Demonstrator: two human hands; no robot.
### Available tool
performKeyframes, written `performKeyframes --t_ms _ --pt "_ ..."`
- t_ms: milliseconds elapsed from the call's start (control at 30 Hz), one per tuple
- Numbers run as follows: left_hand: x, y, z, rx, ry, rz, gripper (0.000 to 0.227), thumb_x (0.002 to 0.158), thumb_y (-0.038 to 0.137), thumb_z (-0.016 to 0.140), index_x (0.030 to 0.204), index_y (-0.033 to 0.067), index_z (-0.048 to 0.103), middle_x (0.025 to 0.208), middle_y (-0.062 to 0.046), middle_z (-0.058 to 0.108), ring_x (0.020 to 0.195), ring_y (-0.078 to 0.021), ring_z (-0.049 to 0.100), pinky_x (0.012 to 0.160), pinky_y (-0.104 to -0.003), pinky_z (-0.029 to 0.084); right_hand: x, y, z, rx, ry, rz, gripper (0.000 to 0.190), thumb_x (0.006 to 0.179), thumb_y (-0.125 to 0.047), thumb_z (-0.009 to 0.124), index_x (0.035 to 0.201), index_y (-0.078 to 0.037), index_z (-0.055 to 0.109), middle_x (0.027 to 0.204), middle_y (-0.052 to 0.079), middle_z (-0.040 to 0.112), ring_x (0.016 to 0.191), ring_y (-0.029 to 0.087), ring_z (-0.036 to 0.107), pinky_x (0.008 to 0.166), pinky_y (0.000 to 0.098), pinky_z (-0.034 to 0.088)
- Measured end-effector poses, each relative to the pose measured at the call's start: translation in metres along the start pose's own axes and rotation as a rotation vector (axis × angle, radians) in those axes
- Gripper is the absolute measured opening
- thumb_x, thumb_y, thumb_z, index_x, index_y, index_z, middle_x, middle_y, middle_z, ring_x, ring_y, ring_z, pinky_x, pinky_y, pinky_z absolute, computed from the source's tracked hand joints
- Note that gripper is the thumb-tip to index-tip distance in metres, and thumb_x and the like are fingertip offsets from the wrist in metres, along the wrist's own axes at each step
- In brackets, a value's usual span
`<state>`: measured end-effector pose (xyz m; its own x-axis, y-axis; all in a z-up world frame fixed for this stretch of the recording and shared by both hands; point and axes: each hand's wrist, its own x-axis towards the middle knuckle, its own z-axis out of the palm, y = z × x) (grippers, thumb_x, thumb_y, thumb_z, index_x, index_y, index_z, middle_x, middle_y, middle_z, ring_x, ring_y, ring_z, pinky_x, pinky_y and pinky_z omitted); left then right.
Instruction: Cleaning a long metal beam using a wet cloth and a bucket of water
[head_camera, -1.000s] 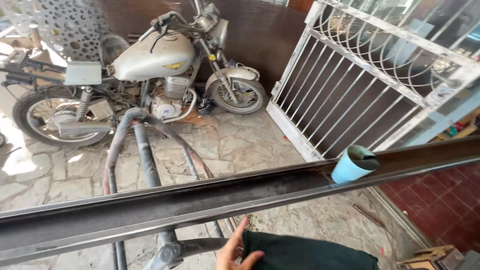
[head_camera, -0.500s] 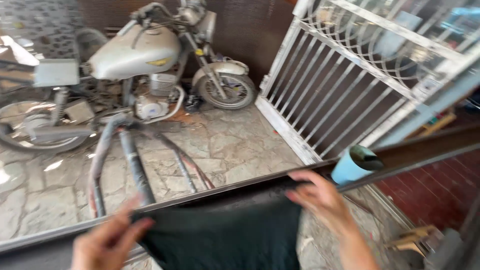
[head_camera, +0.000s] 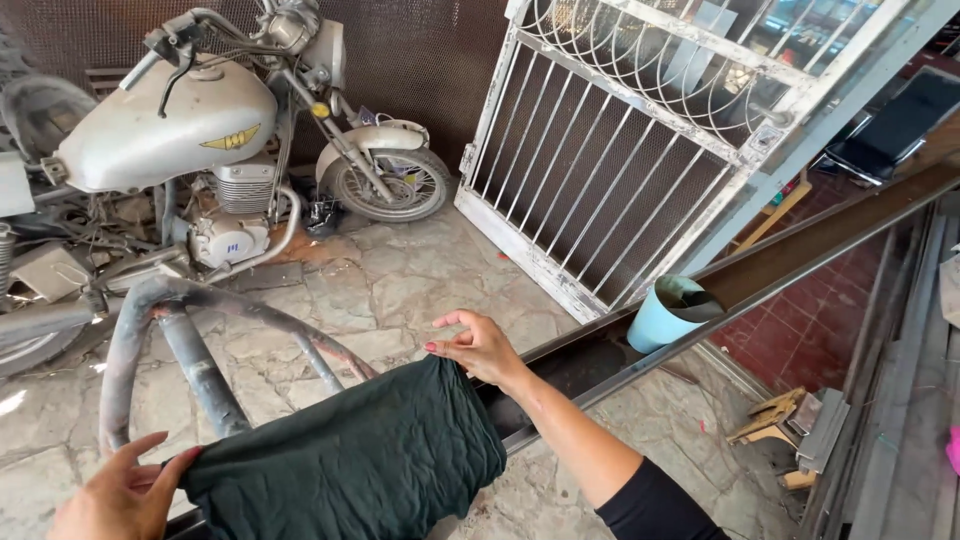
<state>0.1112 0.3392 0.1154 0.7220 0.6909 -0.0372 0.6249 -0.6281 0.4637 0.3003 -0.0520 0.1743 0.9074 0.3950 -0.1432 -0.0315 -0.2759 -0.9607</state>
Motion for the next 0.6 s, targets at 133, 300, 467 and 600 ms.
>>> performKeyframes --t_ms 133,300,467,600 --pt "0.013 -0.006 0.016 0.194 0.000 0.080 0.055 0.089 0.067 0.069 0.135 0.0370 0.072 0.095 0.014 0.087 0.091 -0.0036 0.081 0.075 -0.022 0.062 -0.003 -0.011 0.002 -0.043 -0.031 -0.011 0.058 0.083 -0.035 0.080 0.129 -0.004 0.062 0.078 0.009 0.074 0.041 0.005 0.038 0.041 0.0213 0.029" --pt "0.003 0.013 -0.004 0.309 0.275 0.223 0.060 0.089 0.075 0.064 0.138 0.0412 0.071 0.107 0.026 0.079 0.084 -0.0043 0.081 0.073 -0.021 0.060 -0.007 -0.023 0.007 0.010 -0.003 0.050 0.053 0.082 -0.030 0.081 0.126 -0.005 0.065 0.093 0.016 0.081 0.038 0.003 0.034 0.041 0.0191 0.031" --pt "-0.036 0.077 -0.022 0.094 0.182 0.558 0.076 0.077 0.070 0.066 0.138 0.0247 0.065 0.137 -0.025 0.066 0.132 -0.0350 0.064 0.106 -0.054 0.055 -0.017 -0.036 0.012 -0.405 0.159 0.096 0.051 0.091 -0.052 0.063 0.129 -0.018 0.067 0.112 0.011 0.078 0.094 0.022 0.076 0.081 0.0334 0.057" --pt "-0.070 0.122 0.024 0.246 -0.156 0.603 0.093 0.079 0.085 0.058 0.153 0.0320 0.038 0.161 -0.004 0.039 0.156 -0.0255 0.026 0.124 -0.062 0.021 -0.052 -0.037 0.003 -0.859 0.437 -0.431 0.042 0.099 -0.040 0.065 0.126 -0.008 0.067 0.081 0.010 0.080 0.063 0.024 0.079 0.063 0.0394 0.069"
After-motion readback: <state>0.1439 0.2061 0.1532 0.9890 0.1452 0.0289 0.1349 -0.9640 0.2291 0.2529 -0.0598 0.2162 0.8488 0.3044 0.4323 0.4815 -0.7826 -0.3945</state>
